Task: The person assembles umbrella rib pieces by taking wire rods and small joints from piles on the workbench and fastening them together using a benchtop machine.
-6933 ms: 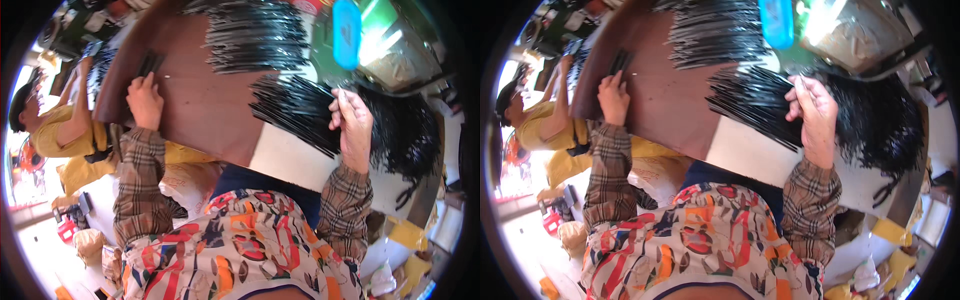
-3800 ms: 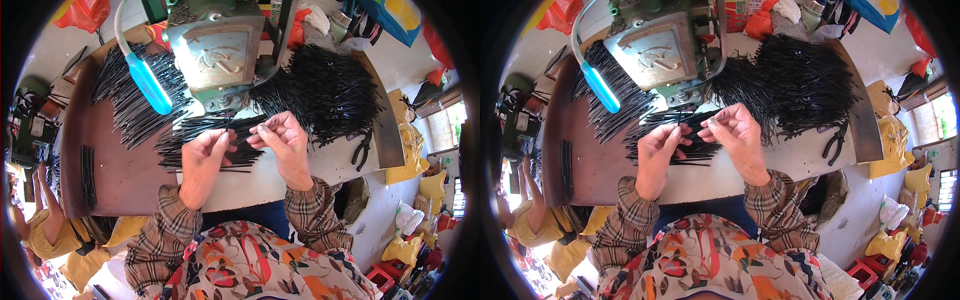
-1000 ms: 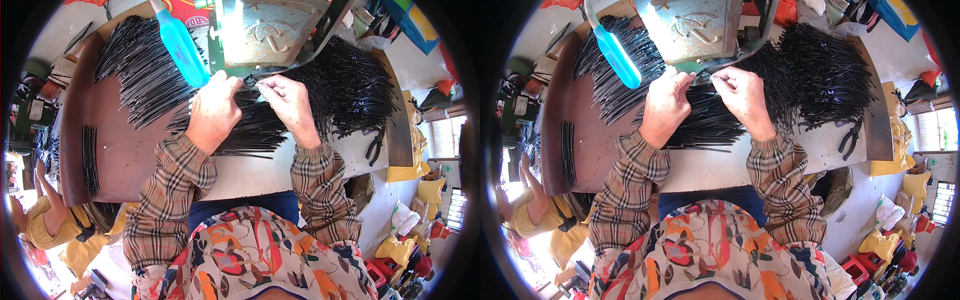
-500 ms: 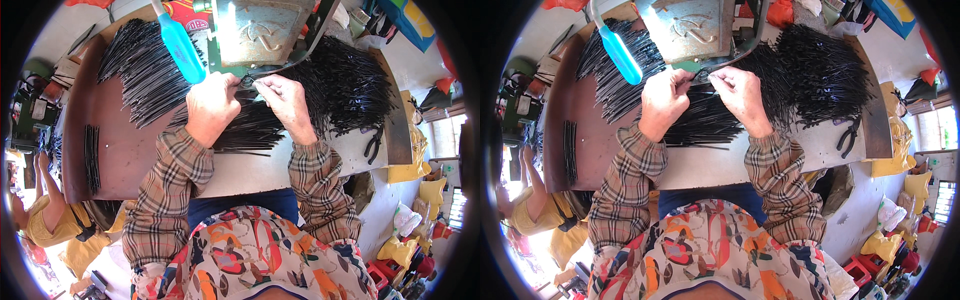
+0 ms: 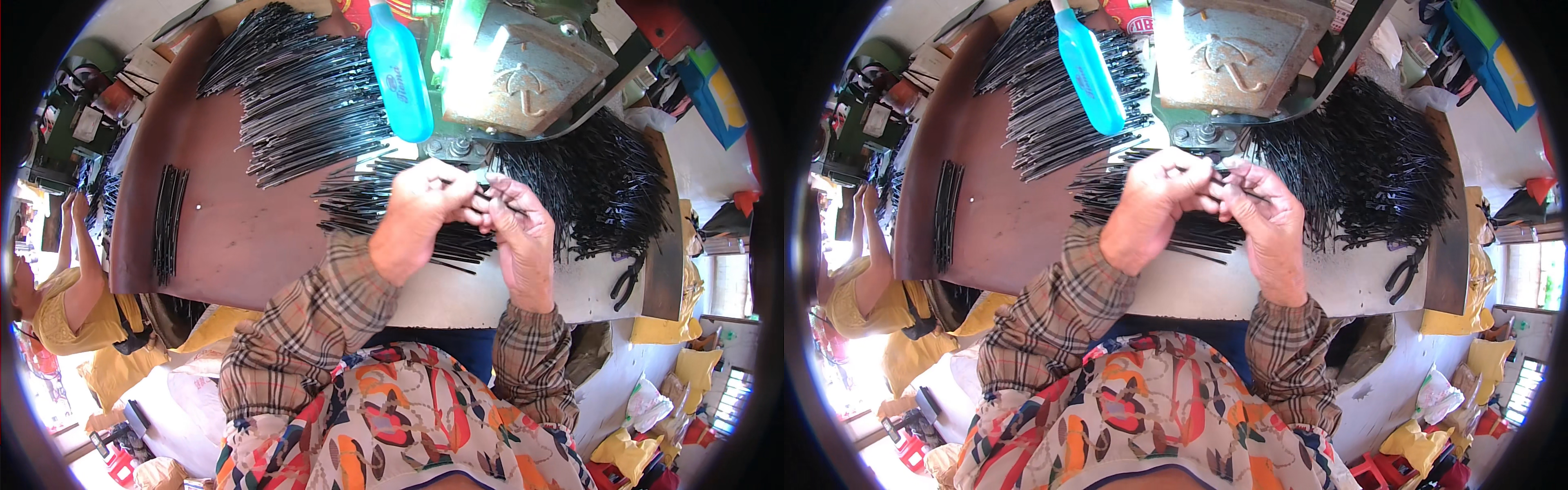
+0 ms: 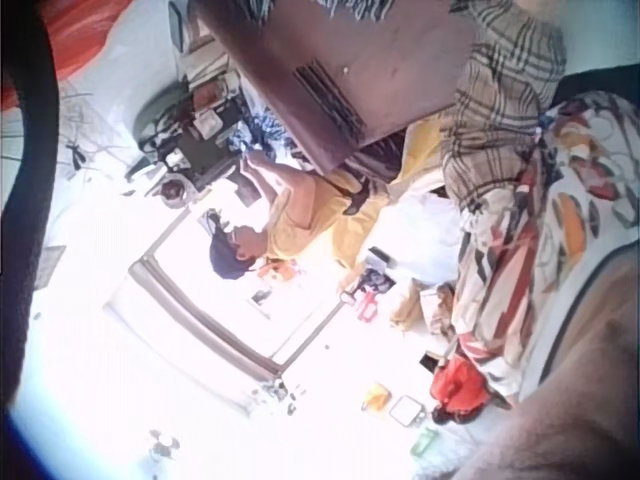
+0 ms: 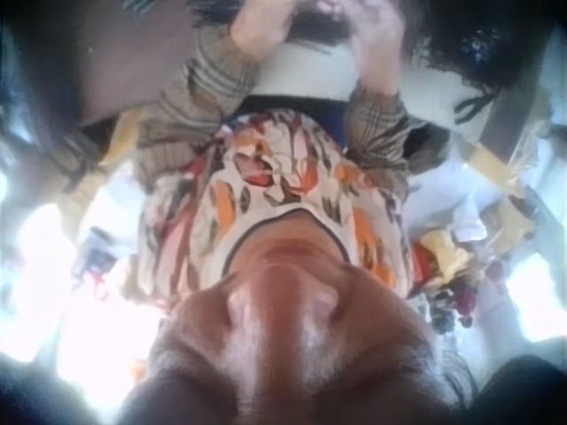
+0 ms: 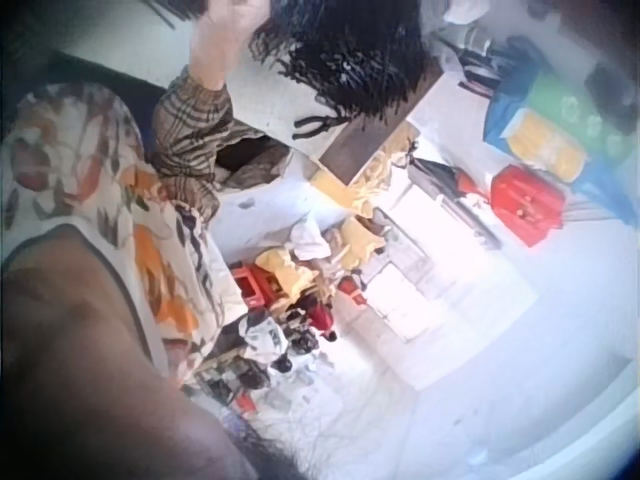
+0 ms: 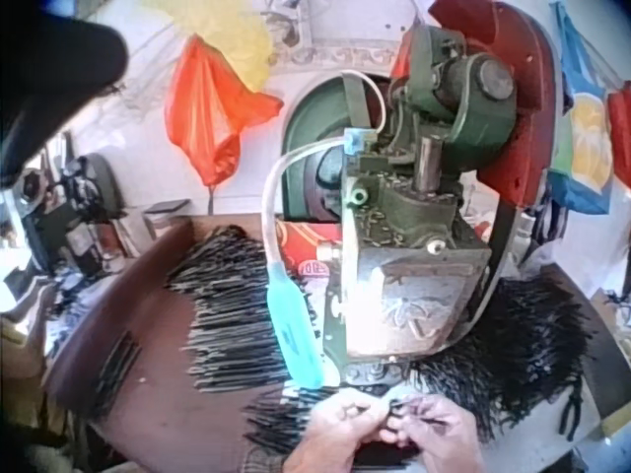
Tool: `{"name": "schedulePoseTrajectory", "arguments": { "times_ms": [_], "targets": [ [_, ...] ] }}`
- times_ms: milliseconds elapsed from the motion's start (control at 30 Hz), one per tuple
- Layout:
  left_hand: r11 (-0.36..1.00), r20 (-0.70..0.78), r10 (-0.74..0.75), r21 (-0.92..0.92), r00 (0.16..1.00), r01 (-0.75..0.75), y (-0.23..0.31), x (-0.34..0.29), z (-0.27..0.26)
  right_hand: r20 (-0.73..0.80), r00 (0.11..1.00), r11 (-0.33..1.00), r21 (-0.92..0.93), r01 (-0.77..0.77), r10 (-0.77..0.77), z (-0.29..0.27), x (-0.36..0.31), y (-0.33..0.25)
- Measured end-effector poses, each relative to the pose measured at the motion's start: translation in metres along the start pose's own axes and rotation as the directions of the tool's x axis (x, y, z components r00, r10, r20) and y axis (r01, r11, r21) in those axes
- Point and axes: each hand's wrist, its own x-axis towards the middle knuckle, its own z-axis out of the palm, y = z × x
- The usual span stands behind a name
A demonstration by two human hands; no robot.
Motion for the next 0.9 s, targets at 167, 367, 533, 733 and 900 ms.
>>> {"name": "schedulePoseTrajectory", "arguments": {
  "times_ms": [167, 367, 533, 733, 900],
  "targets": [
    [0.973, -0.059, 0.077, 0.223, 0.995, -0.062, 0.01, -0.01, 0.002, -0.099, 0.995, 0.988, 0.156, -0.009, 0.025, 0.006, 0.006, 0.016],
    [0.437, -0.041, 0.357, 0.89, 0.933, -0.128, 0.035, -0.009, -0.043, 0.049, 0.999, 0.999, 0.038, 0.011, -0.013, 0.004, 0.013, 0.008],
    [-0.167, 0.113, 0.613, 0.986, 0.782, -0.012, 0.049, 0.001, -0.089, 0.003, 0.999, 0.998, -0.037, -0.043, 0.043, 0.005, 0.01, 0.006],
    [-0.062, 0.067, 0.51, 0.997, 0.858, -0.041, 0.052, 0.0, -0.095, 0.019, 0.99, 0.987, -0.08, -0.14, 0.142, 0.004, 0.008, 0.011],
    [-0.123, 0.048, 0.539, 0.992, 0.841, 0.022, 0.055, 0.002, -0.095, 0.013, 0.991, 0.985, -0.112, -0.134, 0.136, 0.005, 0.008, 0.011]
  ]
}}
